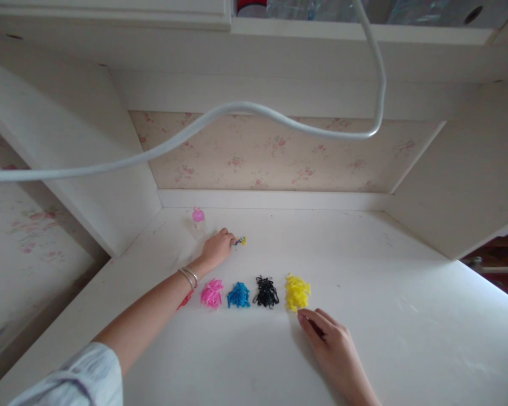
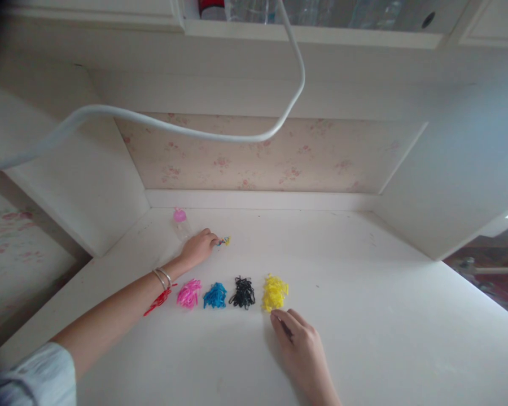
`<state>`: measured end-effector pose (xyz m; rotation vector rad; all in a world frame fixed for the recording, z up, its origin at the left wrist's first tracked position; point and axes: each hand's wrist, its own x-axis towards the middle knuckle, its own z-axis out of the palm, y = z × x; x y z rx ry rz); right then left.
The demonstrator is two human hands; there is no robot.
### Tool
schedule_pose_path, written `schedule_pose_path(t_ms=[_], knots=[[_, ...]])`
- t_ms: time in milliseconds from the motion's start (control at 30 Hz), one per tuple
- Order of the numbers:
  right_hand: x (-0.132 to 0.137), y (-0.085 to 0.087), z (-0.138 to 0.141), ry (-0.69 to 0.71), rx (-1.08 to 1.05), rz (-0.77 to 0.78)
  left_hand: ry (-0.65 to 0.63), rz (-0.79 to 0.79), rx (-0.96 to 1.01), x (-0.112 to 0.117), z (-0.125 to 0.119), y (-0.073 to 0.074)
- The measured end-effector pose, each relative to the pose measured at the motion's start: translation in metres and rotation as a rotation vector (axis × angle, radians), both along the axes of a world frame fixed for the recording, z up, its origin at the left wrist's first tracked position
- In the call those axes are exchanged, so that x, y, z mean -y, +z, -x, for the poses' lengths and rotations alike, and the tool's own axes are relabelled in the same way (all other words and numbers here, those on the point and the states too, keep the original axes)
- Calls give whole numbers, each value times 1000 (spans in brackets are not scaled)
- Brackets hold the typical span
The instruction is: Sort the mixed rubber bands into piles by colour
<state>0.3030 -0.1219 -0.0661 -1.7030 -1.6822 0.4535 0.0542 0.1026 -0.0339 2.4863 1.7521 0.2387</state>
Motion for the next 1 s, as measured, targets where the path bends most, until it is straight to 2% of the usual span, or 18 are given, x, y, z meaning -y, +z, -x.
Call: schedule_pose_path(t_ms=[433, 667, 800, 1000], knots=[[0, 2, 1, 5, 11, -10, 21, -39, 38, 4, 4, 2], [0, 2, 1, -1, 22, -3, 23, -48, 103, 10, 13, 9], [-1, 1, 0, 14, 20, 4, -35, -35, 153, 28, 21, 15], [-1, 0, 0, 3, 22, 17, -242, 68, 188, 73, 24, 21]])
